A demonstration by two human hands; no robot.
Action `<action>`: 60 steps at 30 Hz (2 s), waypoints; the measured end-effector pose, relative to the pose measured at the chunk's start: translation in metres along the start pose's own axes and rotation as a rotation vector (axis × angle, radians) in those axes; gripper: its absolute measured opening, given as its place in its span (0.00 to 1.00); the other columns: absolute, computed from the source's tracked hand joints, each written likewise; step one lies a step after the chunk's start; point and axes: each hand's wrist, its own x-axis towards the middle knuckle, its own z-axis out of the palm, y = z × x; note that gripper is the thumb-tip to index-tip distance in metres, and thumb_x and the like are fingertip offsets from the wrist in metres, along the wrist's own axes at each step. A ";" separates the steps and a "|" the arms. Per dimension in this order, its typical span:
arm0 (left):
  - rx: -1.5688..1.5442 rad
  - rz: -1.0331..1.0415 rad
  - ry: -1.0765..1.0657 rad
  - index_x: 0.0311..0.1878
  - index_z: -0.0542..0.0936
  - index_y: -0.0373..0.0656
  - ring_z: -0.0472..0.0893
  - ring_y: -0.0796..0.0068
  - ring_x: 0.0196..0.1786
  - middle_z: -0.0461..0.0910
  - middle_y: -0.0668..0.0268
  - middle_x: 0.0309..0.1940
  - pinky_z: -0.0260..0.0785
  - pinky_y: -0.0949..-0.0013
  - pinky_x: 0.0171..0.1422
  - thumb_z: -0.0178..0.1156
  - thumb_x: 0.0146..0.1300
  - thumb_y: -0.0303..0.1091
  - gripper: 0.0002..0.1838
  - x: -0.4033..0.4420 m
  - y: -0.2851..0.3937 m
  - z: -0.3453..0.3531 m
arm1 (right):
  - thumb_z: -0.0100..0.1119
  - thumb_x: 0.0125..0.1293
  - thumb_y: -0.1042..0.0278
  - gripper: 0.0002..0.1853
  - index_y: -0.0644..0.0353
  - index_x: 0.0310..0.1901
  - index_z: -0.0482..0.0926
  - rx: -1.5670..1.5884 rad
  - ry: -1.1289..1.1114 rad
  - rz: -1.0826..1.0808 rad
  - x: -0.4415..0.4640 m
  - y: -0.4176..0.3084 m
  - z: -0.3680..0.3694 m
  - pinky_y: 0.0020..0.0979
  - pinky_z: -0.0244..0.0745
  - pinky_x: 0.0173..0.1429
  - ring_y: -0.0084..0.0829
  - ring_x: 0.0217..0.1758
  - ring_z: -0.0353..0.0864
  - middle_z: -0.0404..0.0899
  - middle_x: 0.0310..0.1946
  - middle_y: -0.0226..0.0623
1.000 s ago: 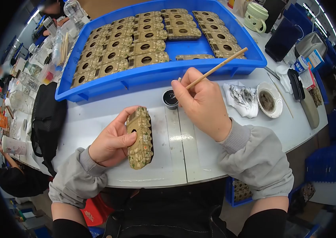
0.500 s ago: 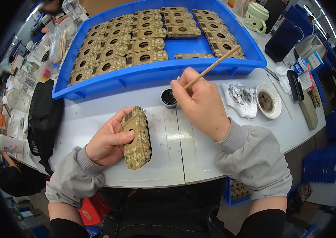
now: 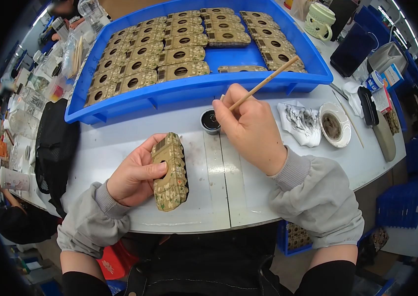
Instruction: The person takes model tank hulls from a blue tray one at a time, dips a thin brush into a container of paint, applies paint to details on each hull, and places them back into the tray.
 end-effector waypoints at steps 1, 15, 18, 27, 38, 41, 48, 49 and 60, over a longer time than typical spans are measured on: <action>-0.001 -0.002 -0.003 0.63 0.61 0.44 0.80 0.73 0.45 0.75 0.61 0.50 0.75 0.72 0.50 0.56 0.58 0.15 0.30 0.000 0.000 0.000 | 0.54 0.63 0.72 0.10 0.59 0.24 0.69 -0.004 -0.006 0.002 0.000 0.000 -0.001 0.21 0.56 0.21 0.20 0.14 0.62 0.70 0.13 0.27; -0.057 0.003 -0.040 0.63 0.60 0.44 0.80 0.72 0.46 0.74 0.61 0.51 0.75 0.71 0.52 0.56 0.60 0.17 0.29 0.001 0.001 -0.001 | 0.58 0.60 0.82 0.09 0.60 0.30 0.68 0.549 0.003 -0.191 -0.030 -0.034 0.011 0.22 0.75 0.32 0.30 0.31 0.81 0.78 0.23 0.34; -0.063 0.006 -0.062 0.63 0.60 0.45 0.80 0.71 0.46 0.74 0.60 0.51 0.75 0.70 0.52 0.56 0.59 0.17 0.30 0.001 0.002 0.000 | 0.54 0.61 0.85 0.10 0.61 0.34 0.63 0.546 -0.168 -0.339 -0.036 -0.031 0.011 0.28 0.81 0.38 0.44 0.44 0.83 0.78 0.28 0.43; -0.008 0.012 -0.037 0.63 0.59 0.46 0.79 0.70 0.47 0.74 0.60 0.51 0.75 0.69 0.52 0.56 0.59 0.17 0.31 0.002 0.000 0.000 | 0.51 0.62 0.86 0.10 0.61 0.33 0.62 0.504 -0.210 -0.271 -0.041 -0.032 0.008 0.28 0.81 0.37 0.46 0.44 0.83 0.78 0.27 0.42; 0.000 0.019 -0.021 0.64 0.59 0.47 0.79 0.71 0.47 0.73 0.60 0.52 0.75 0.70 0.52 0.56 0.59 0.16 0.31 0.002 0.001 0.002 | 0.52 0.62 0.85 0.10 0.61 0.32 0.63 0.464 -0.197 -0.333 -0.040 -0.029 0.012 0.24 0.79 0.34 0.39 0.38 0.84 0.76 0.24 0.37; -0.026 0.018 -0.010 0.65 0.58 0.45 0.80 0.69 0.48 0.73 0.59 0.53 0.75 0.69 0.52 0.56 0.56 0.15 0.34 0.001 0.000 0.001 | 0.56 0.59 0.82 0.10 0.60 0.27 0.65 0.407 -0.050 -0.207 -0.031 -0.029 0.008 0.22 0.72 0.30 0.30 0.28 0.77 0.73 0.20 0.32; -0.038 0.016 -0.030 0.64 0.59 0.46 0.79 0.73 0.46 0.73 0.61 0.53 0.75 0.72 0.51 0.55 0.59 0.15 0.31 0.000 0.000 0.001 | 0.59 0.58 0.75 0.12 0.57 0.21 0.66 0.223 0.134 -0.002 0.000 -0.004 -0.005 0.19 0.53 0.23 0.18 0.17 0.54 0.65 0.15 0.23; -0.046 0.018 -0.036 0.64 0.59 0.46 0.79 0.73 0.46 0.73 0.61 0.53 0.75 0.72 0.51 0.55 0.59 0.15 0.31 0.000 0.001 0.001 | 0.59 0.58 0.75 0.12 0.57 0.21 0.66 0.214 0.131 -0.003 0.000 -0.003 -0.005 0.19 0.53 0.23 0.18 0.17 0.54 0.65 0.15 0.23; -0.054 0.008 -0.013 0.65 0.59 0.44 0.80 0.71 0.46 0.74 0.60 0.53 0.75 0.71 0.51 0.56 0.55 0.14 0.34 0.001 -0.001 -0.003 | 0.57 0.58 0.73 0.12 0.56 0.21 0.64 0.121 0.147 -0.045 0.002 0.003 -0.002 0.20 0.54 0.23 0.18 0.17 0.56 0.64 0.15 0.23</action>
